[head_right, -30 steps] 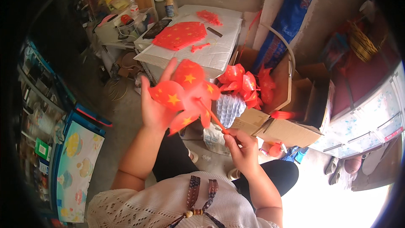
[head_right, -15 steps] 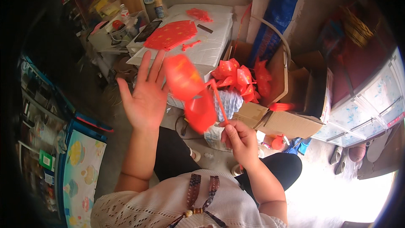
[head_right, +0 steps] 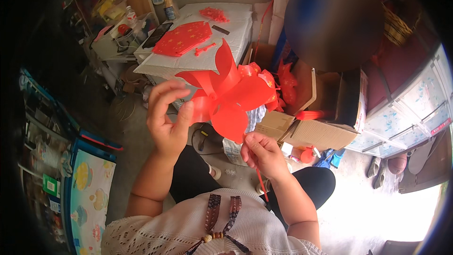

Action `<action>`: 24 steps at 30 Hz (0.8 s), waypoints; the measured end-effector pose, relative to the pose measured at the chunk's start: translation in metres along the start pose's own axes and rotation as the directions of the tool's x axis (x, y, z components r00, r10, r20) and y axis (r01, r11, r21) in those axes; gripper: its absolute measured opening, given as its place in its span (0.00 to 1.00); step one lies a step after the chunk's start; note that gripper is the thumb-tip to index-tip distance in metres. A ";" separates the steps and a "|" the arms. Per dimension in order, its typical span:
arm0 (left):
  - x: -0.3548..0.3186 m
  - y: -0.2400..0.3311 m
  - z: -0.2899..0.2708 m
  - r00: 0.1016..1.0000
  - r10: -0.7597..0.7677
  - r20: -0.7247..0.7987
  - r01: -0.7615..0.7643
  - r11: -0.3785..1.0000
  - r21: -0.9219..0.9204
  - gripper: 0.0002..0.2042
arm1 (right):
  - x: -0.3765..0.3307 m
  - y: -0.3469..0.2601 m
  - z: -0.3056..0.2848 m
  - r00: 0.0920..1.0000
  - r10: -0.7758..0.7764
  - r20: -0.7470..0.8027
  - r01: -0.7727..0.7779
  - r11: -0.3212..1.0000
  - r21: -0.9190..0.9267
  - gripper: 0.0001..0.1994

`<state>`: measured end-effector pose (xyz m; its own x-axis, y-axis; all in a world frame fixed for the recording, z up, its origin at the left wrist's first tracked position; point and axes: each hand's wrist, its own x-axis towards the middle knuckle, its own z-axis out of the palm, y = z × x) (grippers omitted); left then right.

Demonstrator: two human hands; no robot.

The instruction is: The person assembles red paper crafts by folding pre-cut star-shaped pieces and attaching them to sticks. They handle multiple red paper cutouts and sticks, folding the paper into a three-dimensional shape and securing it to the stick.

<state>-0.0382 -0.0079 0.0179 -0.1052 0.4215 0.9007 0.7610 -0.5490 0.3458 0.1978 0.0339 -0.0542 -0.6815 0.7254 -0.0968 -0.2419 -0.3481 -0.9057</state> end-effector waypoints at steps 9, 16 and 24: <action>-0.013 0.032 -0.012 0.964 -0.239 0.115 0.254 0.957 -0.140 0.09 | 0.005 0.001 0.000 0.999 -0.019 -0.036 0.022 0.998 0.060 0.16; -0.017 0.024 0.005 0.625 -0.668 0.405 0.691 0.231 -0.685 0.10 | 0.005 0.009 0.008 0.971 -0.225 -0.081 0.200 0.950 -0.241 0.14; -0.020 0.016 0.012 0.520 -0.706 0.481 0.647 -0.042 -0.761 0.09 | 0.002 0.012 0.008 0.931 -0.340 -0.131 0.251 0.860 -0.445 0.12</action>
<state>-0.0160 -0.0162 0.0023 -0.2835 0.9540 0.0976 -0.5876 -0.2532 0.7685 0.1878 0.0268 -0.0619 -0.4624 0.8715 0.1634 -0.0718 0.1469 -0.9865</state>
